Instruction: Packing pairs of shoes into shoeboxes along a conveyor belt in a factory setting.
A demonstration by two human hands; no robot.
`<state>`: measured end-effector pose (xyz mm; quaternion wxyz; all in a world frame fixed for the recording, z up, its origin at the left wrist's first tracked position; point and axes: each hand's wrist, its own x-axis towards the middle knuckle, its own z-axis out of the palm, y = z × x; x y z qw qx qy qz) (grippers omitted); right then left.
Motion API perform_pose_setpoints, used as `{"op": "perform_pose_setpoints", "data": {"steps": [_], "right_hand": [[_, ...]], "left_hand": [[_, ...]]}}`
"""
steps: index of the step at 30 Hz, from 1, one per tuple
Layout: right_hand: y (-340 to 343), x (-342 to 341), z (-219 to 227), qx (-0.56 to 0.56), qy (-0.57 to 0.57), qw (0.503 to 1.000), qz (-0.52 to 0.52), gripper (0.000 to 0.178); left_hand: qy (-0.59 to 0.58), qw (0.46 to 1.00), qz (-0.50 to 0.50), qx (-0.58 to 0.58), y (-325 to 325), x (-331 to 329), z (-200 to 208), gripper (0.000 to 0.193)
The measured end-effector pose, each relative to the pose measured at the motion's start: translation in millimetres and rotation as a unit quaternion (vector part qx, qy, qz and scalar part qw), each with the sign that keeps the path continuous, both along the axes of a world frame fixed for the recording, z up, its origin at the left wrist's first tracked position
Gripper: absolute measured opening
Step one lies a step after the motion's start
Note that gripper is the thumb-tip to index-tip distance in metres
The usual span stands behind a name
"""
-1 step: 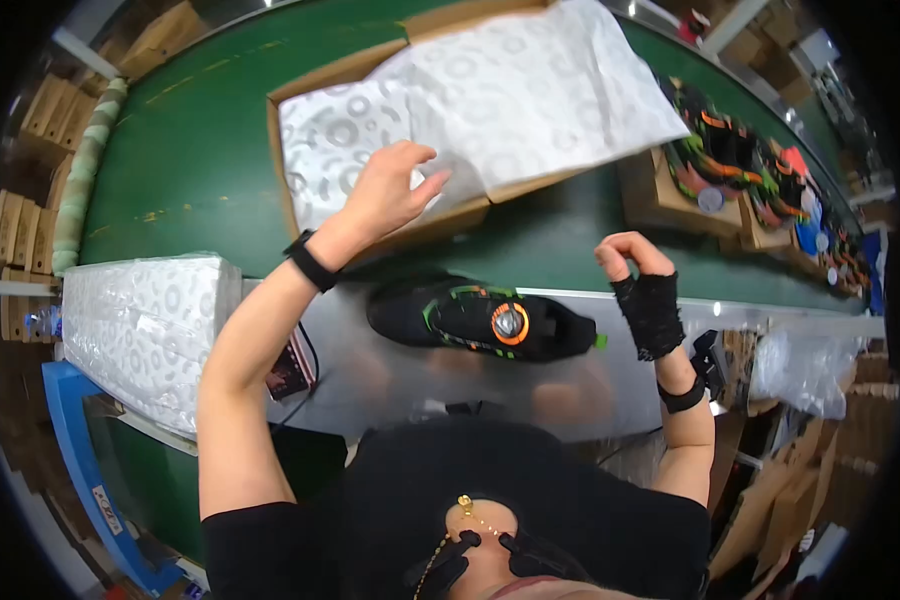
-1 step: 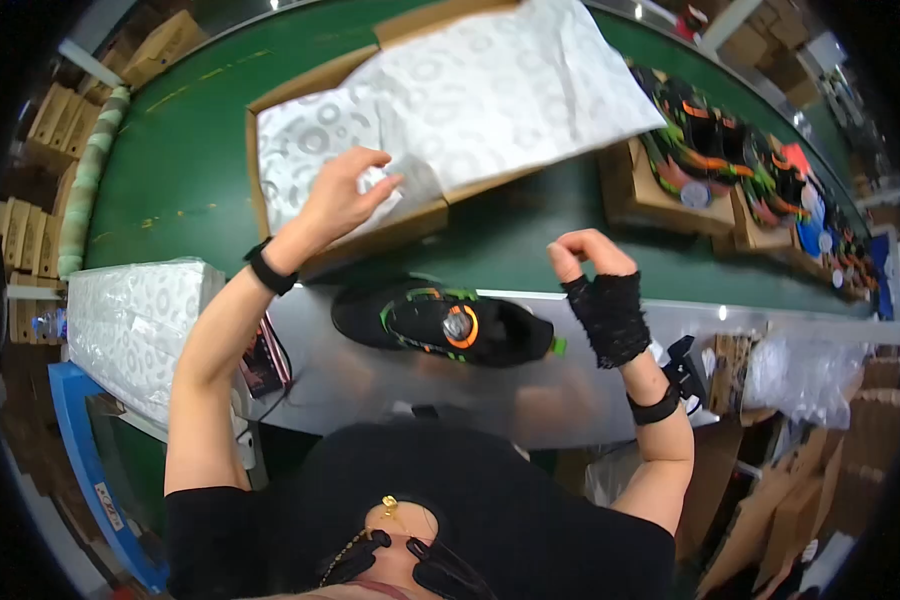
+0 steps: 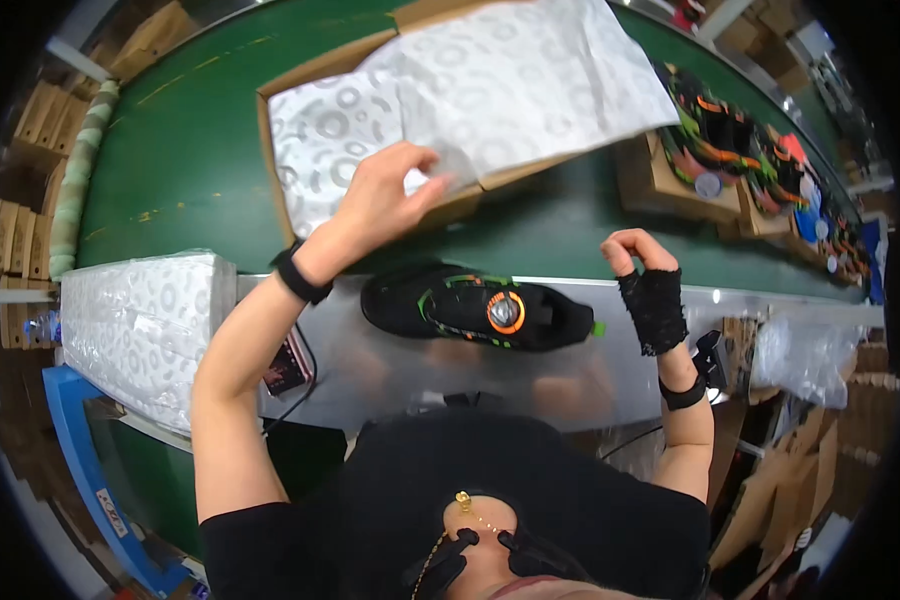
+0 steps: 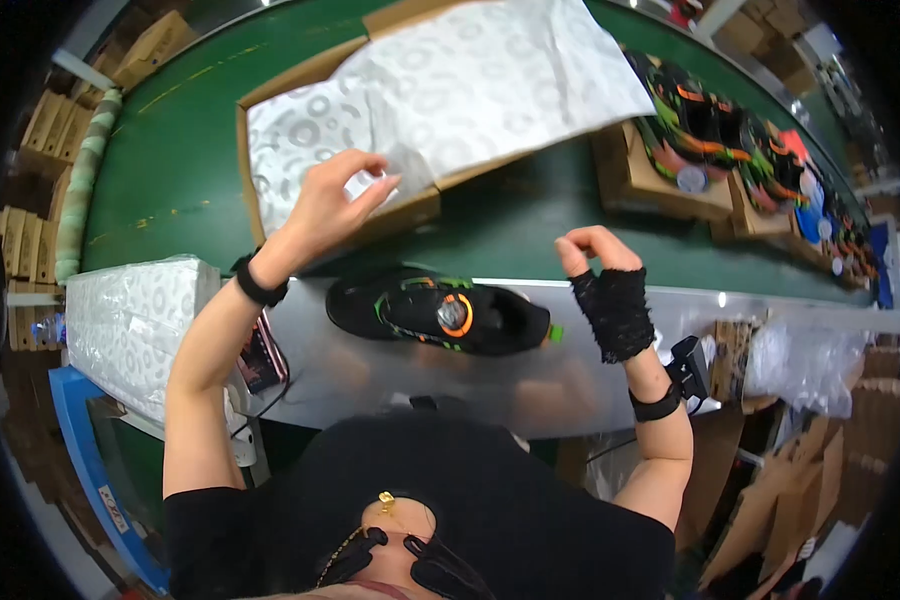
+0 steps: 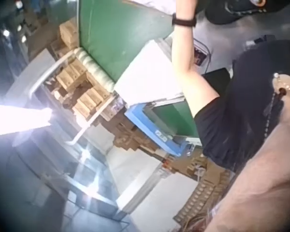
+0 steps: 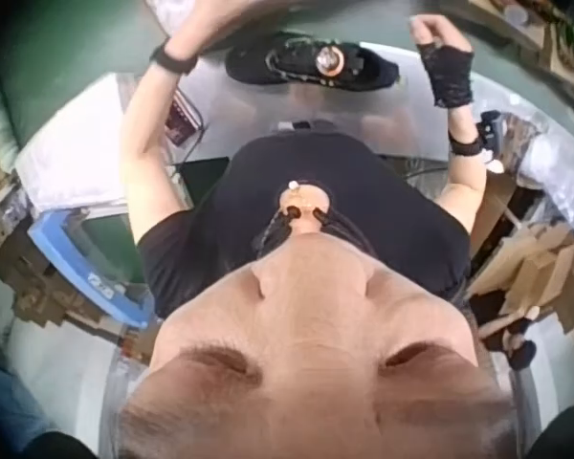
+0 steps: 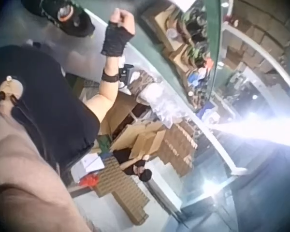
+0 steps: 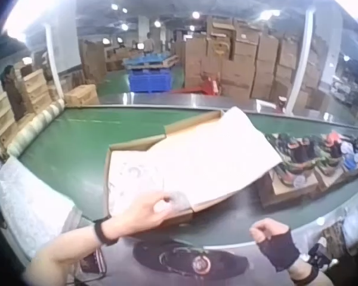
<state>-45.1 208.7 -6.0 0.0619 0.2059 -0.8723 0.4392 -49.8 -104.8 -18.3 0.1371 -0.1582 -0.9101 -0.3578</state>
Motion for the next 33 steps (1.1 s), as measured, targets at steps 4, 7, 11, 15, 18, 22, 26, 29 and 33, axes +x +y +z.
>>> {"op": "perform_pose_setpoints", "data": {"steps": [4, 7, 11, 15, 18, 22, 26, 29, 33], "right_hand": [[21, 28, -36, -0.050, -0.138, 0.988, -0.051, 0.018], [6, 49, -61, -0.141, -0.096, 0.985, -0.007, 0.028], [-15, 70, -60, -0.235, -0.177, 0.952, -0.085, 0.036], [-31, 60, -24, -0.143, -0.015, 0.989, -0.032, 0.039], [-48, 45, 18, -0.335, -0.118, 0.935, 0.026, 0.039], [-44, 11, 29, -0.359, -0.140, 0.923, -0.009, 0.040], [-38, -31, -36, -0.274, -0.252, 0.926, -0.059, 0.038], [-60, -46, -37, -0.276, -0.305, 0.910, -0.041, 0.051], [-87, -78, -48, -0.445, -0.441, 0.779, -0.028, 0.055]], "left_hand": [[0.014, 0.986, -0.163, -0.043, 52, 73, 21, 0.063], [0.010, 0.986, -0.127, -0.112, 71, 90, -4, 0.076], [0.008, 0.984, -0.109, -0.138, 79, 85, -20, 0.072], [0.030, 0.994, -0.101, -0.015, 66, 84, -18, 0.063], [-0.052, 0.994, -0.062, 0.077, 41, 101, 2, 0.066], [-0.192, 0.924, 0.002, 0.330, 18, 119, 31, 0.066], [-0.196, 0.883, 0.053, 0.423, 1, 115, 51, 0.050], [-0.160, 0.847, 0.127, 0.491, -26, 95, 50, 0.043], [-0.187, 0.753, 0.127, 0.618, -74, 30, 47, 0.045]]}}
